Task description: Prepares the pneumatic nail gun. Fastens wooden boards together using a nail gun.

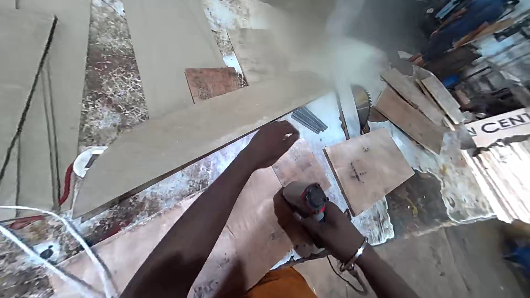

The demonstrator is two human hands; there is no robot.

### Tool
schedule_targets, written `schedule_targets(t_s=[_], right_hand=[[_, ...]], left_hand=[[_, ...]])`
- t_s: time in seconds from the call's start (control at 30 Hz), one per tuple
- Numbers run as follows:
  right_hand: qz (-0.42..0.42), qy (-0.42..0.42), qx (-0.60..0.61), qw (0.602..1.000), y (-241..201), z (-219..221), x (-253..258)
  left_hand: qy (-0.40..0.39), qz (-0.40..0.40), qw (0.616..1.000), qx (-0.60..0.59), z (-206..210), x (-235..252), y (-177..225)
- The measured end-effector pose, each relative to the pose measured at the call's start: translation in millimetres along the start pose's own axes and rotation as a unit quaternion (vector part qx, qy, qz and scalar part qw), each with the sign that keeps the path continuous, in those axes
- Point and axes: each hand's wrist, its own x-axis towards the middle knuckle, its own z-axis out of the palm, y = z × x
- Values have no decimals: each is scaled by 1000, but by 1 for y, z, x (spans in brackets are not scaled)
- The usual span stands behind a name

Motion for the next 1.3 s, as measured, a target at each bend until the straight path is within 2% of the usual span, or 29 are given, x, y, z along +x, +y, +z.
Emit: schedule_targets(t_s=[0.1, 0.2, 0.27, 0.37, 0.43, 0.53, 0.67, 0.8, 0.97, 1.2, 1.3], right_hand=[[10, 20, -18, 1000, -4, 5, -3], [3, 29, -12, 1000, -4, 6, -4], [-2, 28, -5, 1000, -4, 5, -4], [0, 26, 10, 1000, -5, 5, -3], [40, 10, 40, 998, -6, 5, -4], [74, 8, 97, 993, -17, -2, 7], [38, 23, 79, 996, -40, -11, 35], [34, -16, 63, 997, -56, -22, 67], [37, -30, 60, 997, -63, -21, 81], [31, -37, 28, 998, -64, -22, 83], [43, -37, 25, 998, -63, -22, 78]], left_hand=[[-94, 82, 992, 3, 22, 60, -13], [-186, 113, 975, 53, 34, 69, -12], [-206, 112, 971, 56, 34, 68, -10], [-223, 69, 972, -23, 33, 74, -9], [-221, 59, 970, -77, 39, 73, -9], [-216, 73, 969, -92, 36, 76, -13], [-214, 78, 970, -87, 34, 76, -16], [-153, 139, 973, -102, 70, 87, -63], [-148, 158, 973, -80, 111, 110, -118], [-139, 106, 981, -85, 101, 102, -100], [-158, 95, 980, -75, 78, 95, -78]])
